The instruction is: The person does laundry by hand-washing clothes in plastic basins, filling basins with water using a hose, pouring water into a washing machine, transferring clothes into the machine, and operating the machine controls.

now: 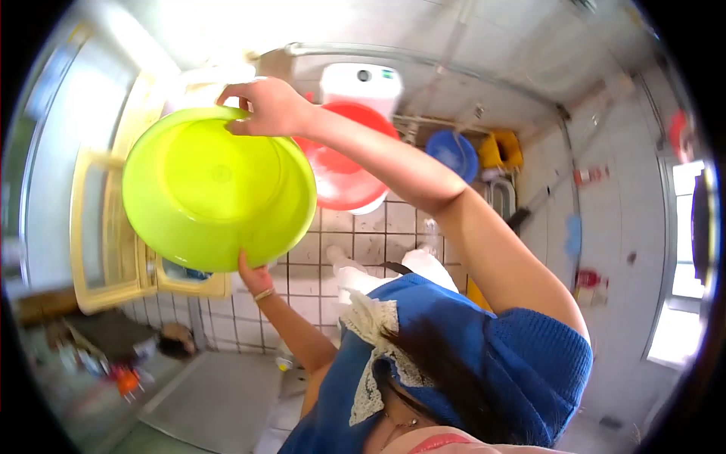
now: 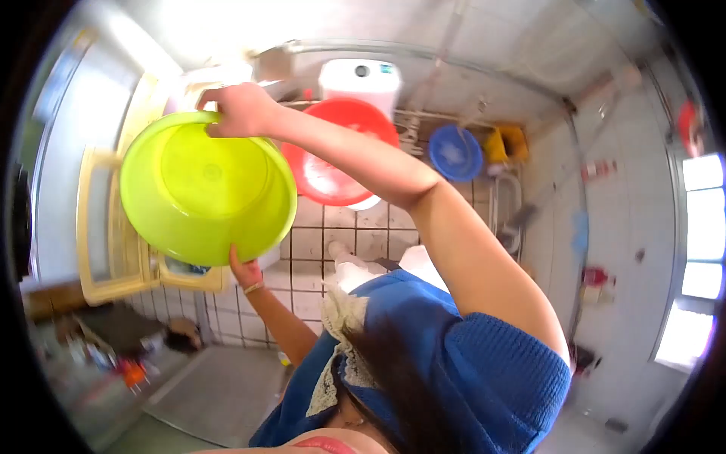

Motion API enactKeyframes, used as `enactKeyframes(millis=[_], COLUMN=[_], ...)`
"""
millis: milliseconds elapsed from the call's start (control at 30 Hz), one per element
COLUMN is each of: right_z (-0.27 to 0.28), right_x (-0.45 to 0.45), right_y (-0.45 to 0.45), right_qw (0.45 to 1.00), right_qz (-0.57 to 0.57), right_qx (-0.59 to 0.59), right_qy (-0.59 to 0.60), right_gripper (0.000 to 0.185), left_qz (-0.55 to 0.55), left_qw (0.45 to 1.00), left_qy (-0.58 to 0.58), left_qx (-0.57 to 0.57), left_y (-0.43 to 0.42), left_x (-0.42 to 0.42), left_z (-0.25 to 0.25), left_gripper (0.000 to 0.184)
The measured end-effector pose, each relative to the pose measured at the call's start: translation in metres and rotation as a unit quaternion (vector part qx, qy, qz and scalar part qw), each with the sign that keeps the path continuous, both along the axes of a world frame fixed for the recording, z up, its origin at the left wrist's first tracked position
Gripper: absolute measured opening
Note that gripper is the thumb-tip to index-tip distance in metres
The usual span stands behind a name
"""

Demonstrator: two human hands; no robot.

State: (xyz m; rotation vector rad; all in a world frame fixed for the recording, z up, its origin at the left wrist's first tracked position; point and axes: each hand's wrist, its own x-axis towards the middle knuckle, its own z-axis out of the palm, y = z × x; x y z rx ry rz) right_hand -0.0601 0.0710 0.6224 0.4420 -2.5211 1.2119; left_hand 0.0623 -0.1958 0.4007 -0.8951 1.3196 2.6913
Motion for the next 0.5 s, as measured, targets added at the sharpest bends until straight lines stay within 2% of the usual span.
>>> enactKeyframes(millis=[33,100,133,167,233,267,333,367,400,433,500], right_z=[-0.028,-0.086,-0.100,-0.129,-0.157,-0.179,-0.195,-0.226,-0.228,-0.263,-0.291], right_x=[0.018,0.070,0.109,0.147,0.237,0.285,0.388,0.432,0.471,0.506,0.564], right_y=[0.053,0.158,0.200,0.244,0.319,0.355,0.389,0.396,0.411,0.425,0.444], right_qw=[0.997,0.980,0.977,0.970,0.885,0.856,0.786,0.736,0.705,0.676,0.614], right_qz=[-0.076,-0.176,-0.199,-0.181,-0.213,-0.145,-0.195,-0.204,-0.234,-0.284,-0.365], right_qx=[-0.011,-0.079,-0.053,-0.120,-0.185,-0.223,-0.377,-0.508,-0.520,-0.534,-0.572], right_qy=[0.013,-0.051,-0.064,-0.109,-0.371,-0.443,-0.449,-0.398,-0.422,-0.421,-0.403], right_gripper=[0.046,0.053,0.054,0.052,0.046,0.049,0.051,0.050,0.052,0.050,0.049], left_qz=[-0.062,-0.166,-0.222,-0.275,-0.351,-0.387,-0.464,-0.438,-0.474,-0.506,-0.650], left_qw=[0.997,0.980,0.964,0.944,0.897,0.881,0.823,0.846,0.814,0.780,0.632], left_qy=[0.001,0.006,0.004,-0.001,0.000,0.033,0.042,0.124,0.158,0.194,0.116], left_qx=[-0.037,-0.110,-0.144,-0.182,-0.268,-0.270,-0.325,-0.278,-0.297,-0.313,-0.406], left_y=[0.028,0.081,0.101,0.125,0.201,0.244,0.316,0.355,0.394,0.432,0.488], left_x=[-0.003,-0.010,-0.010,-0.013,0.000,0.014,0.035,0.052,0.065,0.078,0.098], left_z=[0.004,0.004,0.009,0.004,0.012,0.015,-0.011,-0.036,-0.050,-0.065,-0.091], left_gripper=[0.028,0.026,0.028,0.031,0.029,0.030,0.037,0.035,0.038,0.041,0.056])
